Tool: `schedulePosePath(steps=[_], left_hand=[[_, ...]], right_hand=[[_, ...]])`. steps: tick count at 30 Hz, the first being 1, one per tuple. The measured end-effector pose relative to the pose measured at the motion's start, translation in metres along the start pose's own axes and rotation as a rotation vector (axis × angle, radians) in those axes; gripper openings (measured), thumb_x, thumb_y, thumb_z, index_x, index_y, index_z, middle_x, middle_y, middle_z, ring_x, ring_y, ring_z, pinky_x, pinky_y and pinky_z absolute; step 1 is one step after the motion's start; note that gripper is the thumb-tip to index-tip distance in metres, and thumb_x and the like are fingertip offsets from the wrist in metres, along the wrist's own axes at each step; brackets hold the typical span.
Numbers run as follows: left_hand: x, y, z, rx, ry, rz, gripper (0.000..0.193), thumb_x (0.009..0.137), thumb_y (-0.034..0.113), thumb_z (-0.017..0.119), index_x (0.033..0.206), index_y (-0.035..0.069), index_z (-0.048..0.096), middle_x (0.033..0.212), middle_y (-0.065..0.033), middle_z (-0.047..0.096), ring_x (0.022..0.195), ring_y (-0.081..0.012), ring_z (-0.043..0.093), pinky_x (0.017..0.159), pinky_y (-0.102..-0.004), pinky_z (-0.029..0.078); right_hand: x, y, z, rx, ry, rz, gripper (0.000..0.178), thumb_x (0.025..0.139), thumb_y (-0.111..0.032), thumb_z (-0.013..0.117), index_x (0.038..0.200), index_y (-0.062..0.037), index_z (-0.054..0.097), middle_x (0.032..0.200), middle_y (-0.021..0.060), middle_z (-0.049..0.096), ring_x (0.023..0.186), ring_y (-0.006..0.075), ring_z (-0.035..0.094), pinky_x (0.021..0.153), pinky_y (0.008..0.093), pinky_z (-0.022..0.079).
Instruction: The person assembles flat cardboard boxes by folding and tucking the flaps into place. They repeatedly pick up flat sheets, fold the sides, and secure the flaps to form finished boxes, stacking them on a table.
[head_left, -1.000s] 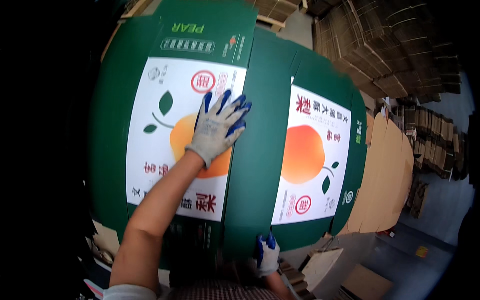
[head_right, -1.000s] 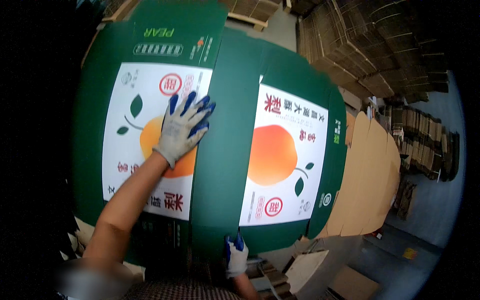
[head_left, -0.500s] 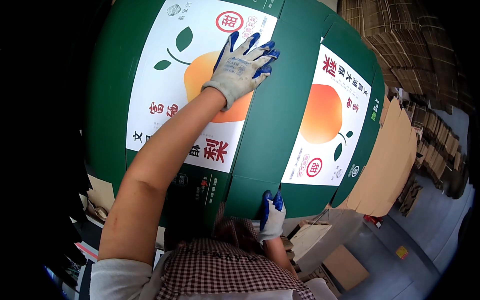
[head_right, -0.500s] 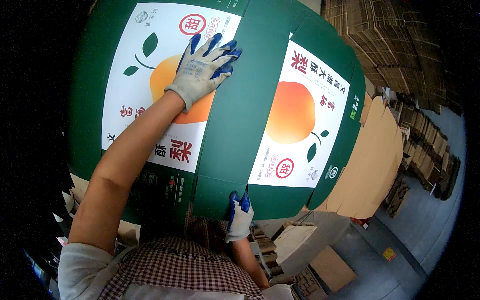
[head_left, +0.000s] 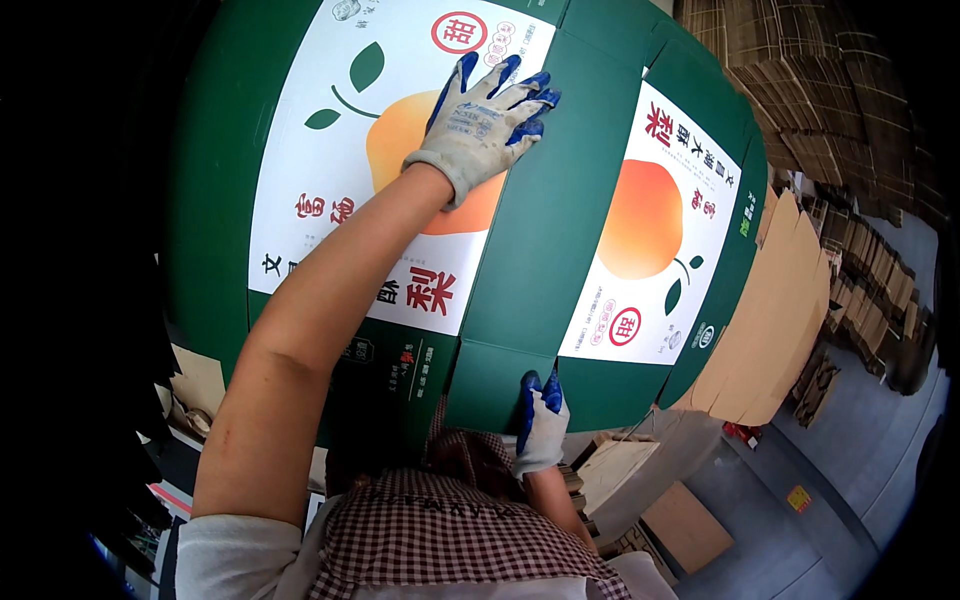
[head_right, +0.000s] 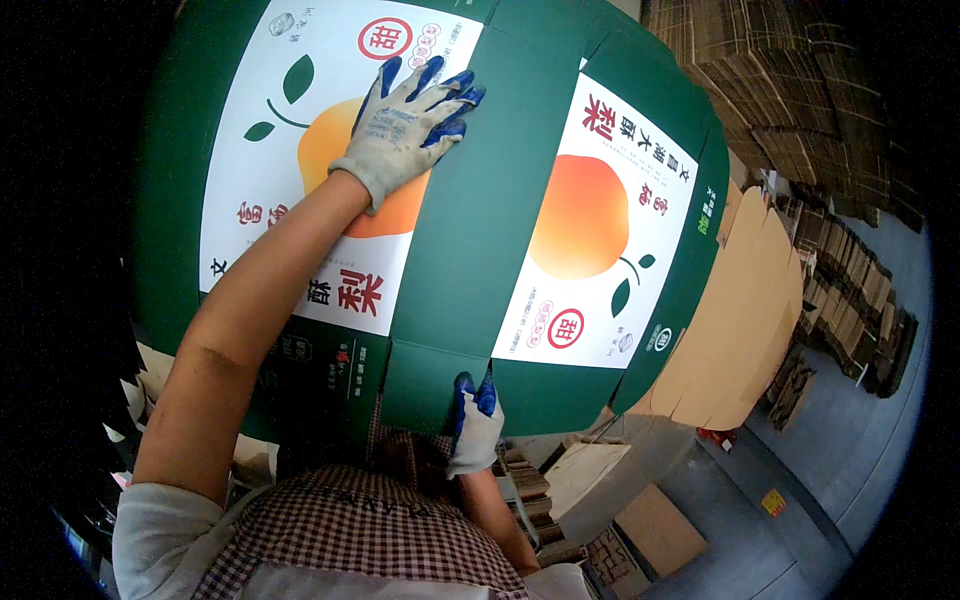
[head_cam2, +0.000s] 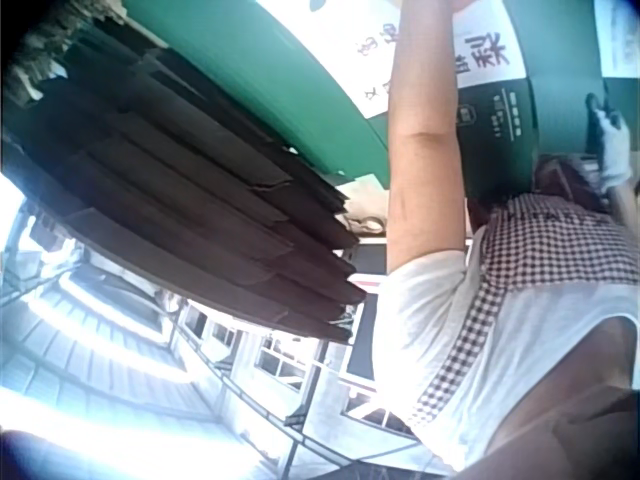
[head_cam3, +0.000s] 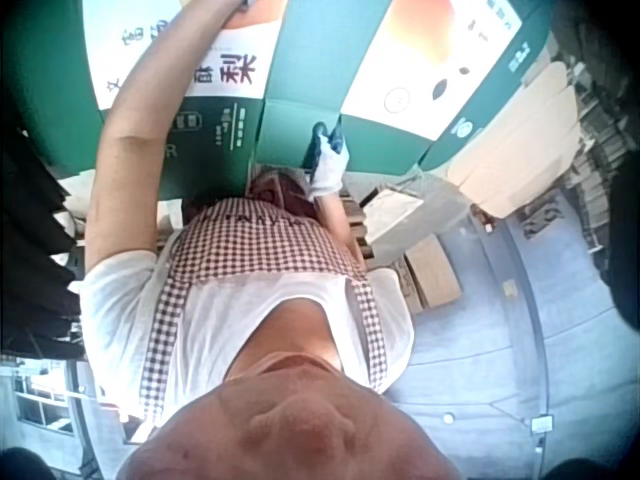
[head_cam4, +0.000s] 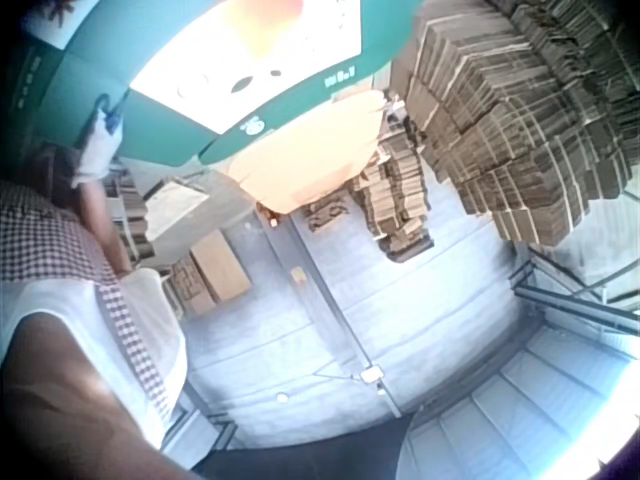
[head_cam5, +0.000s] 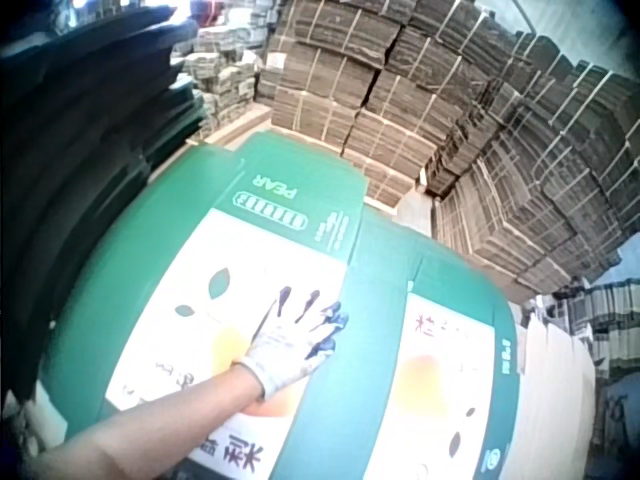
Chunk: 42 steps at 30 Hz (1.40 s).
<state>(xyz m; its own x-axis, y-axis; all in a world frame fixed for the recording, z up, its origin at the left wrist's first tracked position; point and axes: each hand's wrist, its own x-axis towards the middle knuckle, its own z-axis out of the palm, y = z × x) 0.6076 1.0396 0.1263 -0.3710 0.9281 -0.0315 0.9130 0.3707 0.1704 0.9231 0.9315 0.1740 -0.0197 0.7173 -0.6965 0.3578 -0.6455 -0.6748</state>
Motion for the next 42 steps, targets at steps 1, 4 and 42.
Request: schedulePosePath(steps=[1, 4, 42], left_hand=[[0.0, 0.0, 0.0, 0.003, 0.006, 0.004, 0.042, 0.086, 0.043, 0.044, 0.125, 0.03, 0.043, 0.135, 0.0073, 0.036, 0.129, -0.0123, 0.021, 0.108, -0.043, 0.009], [0.001, -0.001, -0.001, -0.006, 0.028, 0.01, 0.041, 0.086, 0.043, 0.045, 0.125, 0.03, 0.043, 0.134, 0.0067, 0.037, 0.129, -0.0125, 0.021, 0.108, -0.0429, 0.009], [0.005, 0.006, -0.009, 0.032, 0.026, 0.051, 0.041, 0.085, 0.036, 0.045, 0.124, 0.024, 0.045, 0.133, 0.0038, 0.039, 0.129, -0.0184, 0.024, 0.105, -0.048, 0.01]], right_hand=[[0.0, 0.0, 0.001, 0.006, 0.008, -0.001, 0.031, 0.085, -0.005, 0.052, 0.115, 0.005, 0.05, 0.097, 0.0037, 0.056, 0.08, 0.0096, 0.05, 0.073, 0.0225, 0.042], [0.001, 0.0, 0.002, -0.028, 0.011, 0.005, 0.032, 0.085, -0.003, 0.052, 0.115, 0.006, 0.05, 0.098, 0.0051, 0.057, 0.082, 0.0111, 0.051, 0.074, 0.0231, 0.043], [0.003, -0.005, 0.012, -0.207, 0.037, -0.09, 0.044, 0.077, 0.004, 0.054, 0.12, 0.0045, 0.045, 0.103, 0.0081, 0.057, 0.088, 0.0124, 0.053, 0.079, 0.0242, 0.043]])
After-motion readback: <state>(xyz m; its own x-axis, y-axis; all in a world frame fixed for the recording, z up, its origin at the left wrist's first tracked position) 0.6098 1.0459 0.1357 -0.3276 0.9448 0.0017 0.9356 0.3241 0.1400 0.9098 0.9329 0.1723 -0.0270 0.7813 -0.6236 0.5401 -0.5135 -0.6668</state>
